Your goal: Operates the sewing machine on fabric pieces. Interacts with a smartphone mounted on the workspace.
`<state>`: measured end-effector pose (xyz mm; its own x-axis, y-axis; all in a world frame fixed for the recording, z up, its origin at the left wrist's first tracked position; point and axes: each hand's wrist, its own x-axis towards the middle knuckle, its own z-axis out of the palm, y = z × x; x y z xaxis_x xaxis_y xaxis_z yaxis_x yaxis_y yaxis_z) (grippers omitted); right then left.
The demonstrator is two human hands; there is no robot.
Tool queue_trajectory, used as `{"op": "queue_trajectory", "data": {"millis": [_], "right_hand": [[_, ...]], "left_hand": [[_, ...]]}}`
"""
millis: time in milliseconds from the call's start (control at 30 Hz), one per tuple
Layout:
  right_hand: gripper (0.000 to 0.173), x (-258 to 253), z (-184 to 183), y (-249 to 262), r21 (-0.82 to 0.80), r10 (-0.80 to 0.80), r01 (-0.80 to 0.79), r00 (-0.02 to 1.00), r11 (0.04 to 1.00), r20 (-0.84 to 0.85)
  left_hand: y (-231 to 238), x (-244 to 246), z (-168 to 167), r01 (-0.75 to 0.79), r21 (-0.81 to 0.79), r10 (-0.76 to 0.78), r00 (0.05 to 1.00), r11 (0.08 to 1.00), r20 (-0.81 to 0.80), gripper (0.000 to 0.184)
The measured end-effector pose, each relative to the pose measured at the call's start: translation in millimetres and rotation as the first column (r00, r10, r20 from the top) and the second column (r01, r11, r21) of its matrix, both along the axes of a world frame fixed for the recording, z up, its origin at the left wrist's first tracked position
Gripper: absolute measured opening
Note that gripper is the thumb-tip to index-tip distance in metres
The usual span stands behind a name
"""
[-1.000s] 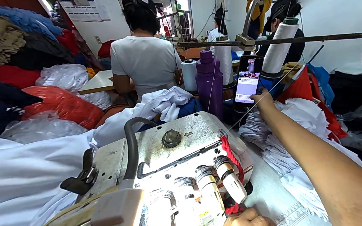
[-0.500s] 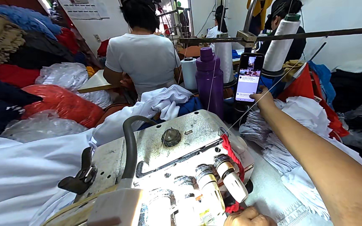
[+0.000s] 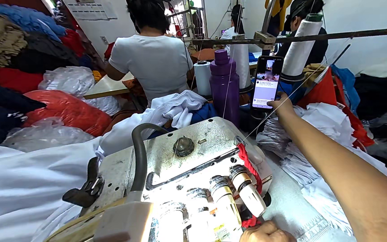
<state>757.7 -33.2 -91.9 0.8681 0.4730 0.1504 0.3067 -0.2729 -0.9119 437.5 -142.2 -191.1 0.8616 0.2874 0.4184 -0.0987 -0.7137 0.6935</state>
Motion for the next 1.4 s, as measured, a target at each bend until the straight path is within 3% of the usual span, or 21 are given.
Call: {"op": "queue_trajectory", "data": {"millis": [633,1167,1400], "right_hand": [[0.067,-0.6,-0.1,-0.4,0.029,0.002,-0.001,1.0,1.0,-0.019],[0.08,3.3,-2.1,6.6,-0.016,0.003,-0.004,1.0,1.0,-0.026],[0.063,6.3,-2.3,8.0,0.004,-0.025,0.026,0.997,1.0,-0.069]], "left_hand": [[0.1,0.1,-0.5,-0.001,0.007,0.001,1.0,1.0,-0.008,0.018],[0.4,0.3,-0.9,-0.002,0.008,0.002,1.0,1.0,-0.008,0.018],[0.6,0.4,-1.1,-0.003,0.014,0.003,1.0,1.0,-0.005,0.018]]}}
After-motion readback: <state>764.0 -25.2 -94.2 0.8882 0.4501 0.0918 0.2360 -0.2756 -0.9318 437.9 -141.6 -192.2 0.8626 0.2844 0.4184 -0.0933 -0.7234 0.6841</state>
